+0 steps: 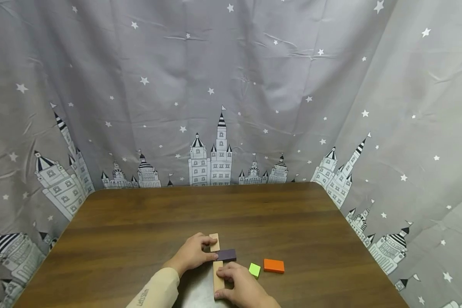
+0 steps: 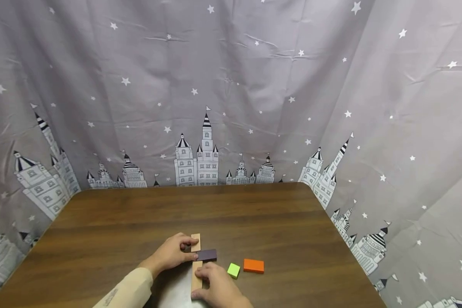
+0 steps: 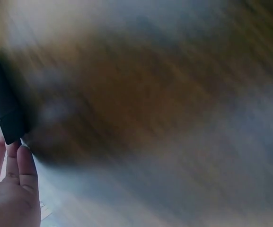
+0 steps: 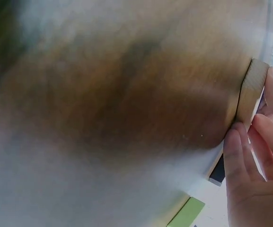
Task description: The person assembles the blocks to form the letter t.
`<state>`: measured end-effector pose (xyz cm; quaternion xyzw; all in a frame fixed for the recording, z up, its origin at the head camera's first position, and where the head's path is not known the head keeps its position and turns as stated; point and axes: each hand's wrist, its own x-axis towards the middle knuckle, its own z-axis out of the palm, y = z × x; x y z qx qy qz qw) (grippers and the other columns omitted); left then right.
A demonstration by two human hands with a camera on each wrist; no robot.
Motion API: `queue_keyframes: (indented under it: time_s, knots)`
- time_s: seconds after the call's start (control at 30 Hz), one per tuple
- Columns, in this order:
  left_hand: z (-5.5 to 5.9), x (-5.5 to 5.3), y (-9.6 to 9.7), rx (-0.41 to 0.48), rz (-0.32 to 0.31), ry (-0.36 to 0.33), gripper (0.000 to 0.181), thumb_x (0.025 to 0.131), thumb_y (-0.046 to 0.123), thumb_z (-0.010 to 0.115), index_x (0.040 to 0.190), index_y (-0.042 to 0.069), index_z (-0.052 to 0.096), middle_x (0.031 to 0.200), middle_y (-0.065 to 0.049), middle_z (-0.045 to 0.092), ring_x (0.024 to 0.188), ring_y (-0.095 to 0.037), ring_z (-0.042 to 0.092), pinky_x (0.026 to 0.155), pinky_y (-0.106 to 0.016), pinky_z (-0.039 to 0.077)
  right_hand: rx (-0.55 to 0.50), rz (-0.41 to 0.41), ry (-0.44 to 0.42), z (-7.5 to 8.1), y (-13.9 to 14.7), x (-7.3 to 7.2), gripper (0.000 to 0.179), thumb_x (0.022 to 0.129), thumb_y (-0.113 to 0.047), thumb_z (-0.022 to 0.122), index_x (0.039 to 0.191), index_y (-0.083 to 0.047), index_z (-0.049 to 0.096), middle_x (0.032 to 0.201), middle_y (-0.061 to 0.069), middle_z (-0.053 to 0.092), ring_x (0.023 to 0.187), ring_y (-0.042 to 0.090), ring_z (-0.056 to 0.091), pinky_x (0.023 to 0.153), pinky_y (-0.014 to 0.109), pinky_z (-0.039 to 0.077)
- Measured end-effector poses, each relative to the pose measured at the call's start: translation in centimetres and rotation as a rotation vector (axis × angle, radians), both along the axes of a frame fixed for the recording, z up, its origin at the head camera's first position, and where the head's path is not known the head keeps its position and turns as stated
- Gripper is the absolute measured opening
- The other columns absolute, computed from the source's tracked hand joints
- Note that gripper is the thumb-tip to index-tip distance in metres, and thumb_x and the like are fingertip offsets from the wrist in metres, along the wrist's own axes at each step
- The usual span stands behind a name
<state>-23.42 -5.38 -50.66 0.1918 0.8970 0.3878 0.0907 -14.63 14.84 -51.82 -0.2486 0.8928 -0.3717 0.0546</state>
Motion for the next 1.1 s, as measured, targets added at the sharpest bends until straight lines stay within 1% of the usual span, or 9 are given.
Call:
queue_keyframes:
  time_s: [0.17,0.27,0.37,0.43,0.57,0.63,0.7,0.9,1.1]
  knots:
    - [0.0,0.0,-0.3,-0.038,-0.008,0.013,0.047,0.082,0.028,0.085,0.124,0.010,0.071,0.114,-0.005,0.062,0.108,-0.030,0.059,0.093,-0.053,0.048,0.015,0.018,0.038,0.1,0.1,0.3,0.053,0.086,-0.039,0.080,0.124,-0.004,0.071,0.121,-0.004,0.065,0.112,0.009,0.059,0.096,0.029,0.050]
    - [0.0,0.1,-0.4,-0.059,-0.021,0.022,0.047,0.084,0.030,0.084,0.125,0.011,0.070,0.117,-0.005,0.062,0.112,-0.032,0.058,0.096,-0.054,0.047,-0.036,0.016,0.045,0.1,0.5,0.5,0.051,0.087,-0.038,0.080,0.123,-0.003,0.070,0.120,-0.002,0.066,0.107,0.009,0.062,0.092,0.029,0.052]
    - [0.0,0.3,-0.5,-0.073,-0.031,0.025,0.046,0.085,0.030,0.083,0.126,0.011,0.070,0.117,-0.004,0.061,0.112,-0.032,0.058,0.096,-0.053,0.047,-0.086,-0.027,0.032,0.1,1.0,0.8,0.048,0.084,-0.035,0.083,0.119,-0.004,0.072,0.116,-0.001,0.066,0.099,0.008,0.062,0.085,0.028,0.054]
    - [0.1,0.4,-0.6,-0.074,-0.034,0.032,0.045,0.086,0.030,0.082,0.125,0.011,0.070,0.117,-0.003,0.061,0.112,-0.031,0.058,0.096,-0.053,0.048,-0.086,-0.094,0.037,0.4,1.5,1.0,0.047,0.080,-0.032,0.086,0.116,-0.005,0.072,0.113,-0.001,0.066,0.095,0.010,0.063,0.080,0.028,0.055]
    - [0.2,0.7,-0.7,-0.058,-0.049,0.057,0.042,0.086,0.029,0.082,0.122,0.010,0.071,0.116,-0.004,0.061,0.111,-0.033,0.058,0.096,-0.053,0.047,-0.016,-0.297,0.064,1.2,2.8,1.3,0.053,0.067,-0.028,0.094,0.110,-0.003,0.074,0.107,0.004,0.066,0.086,0.015,0.062,0.073,0.031,0.055]
    - [0.3,0.8,-0.7,-0.045,-0.056,0.061,0.041,0.086,0.027,0.082,0.121,0.008,0.071,0.116,-0.005,0.061,0.112,-0.034,0.058,0.097,-0.054,0.047,0.016,-0.384,0.052,1.5,3.6,1.4,0.059,0.062,-0.027,0.096,0.109,-0.001,0.073,0.104,0.006,0.066,0.081,0.016,0.060,0.070,0.030,0.054]
    - [0.3,0.8,-0.6,-0.038,-0.061,0.063,0.040,0.086,0.026,0.083,0.120,0.007,0.071,0.115,-0.006,0.061,0.112,-0.034,0.058,0.097,-0.054,0.046,0.028,-0.428,0.037,1.6,4.3,1.4,0.063,0.059,-0.027,0.097,0.109,0.002,0.072,0.103,0.009,0.065,0.078,0.015,0.057,0.067,0.028,0.052]
    - [0.5,0.8,-0.7,-0.033,-0.058,0.065,0.041,0.085,0.025,0.084,0.119,0.007,0.071,0.114,-0.006,0.061,0.110,-0.035,0.058,0.096,-0.055,0.046,0.021,-0.439,0.029,1.5,5.1,1.3,0.064,0.058,-0.024,0.096,0.109,0.005,0.071,0.098,0.007,0.065,0.076,0.014,0.055,0.063,0.023,0.050]
    - [0.6,0.7,-0.6,-0.046,-0.070,0.082,0.042,0.085,0.026,0.083,0.120,0.007,0.071,0.114,-0.006,0.062,0.110,-0.034,0.058,0.097,-0.055,0.046,0.024,-0.442,0.028,1.3,5.2,1.0,0.055,0.060,-0.018,0.096,0.105,0.004,0.072,0.090,0.001,0.066,0.073,0.012,0.053,0.060,0.022,0.047]
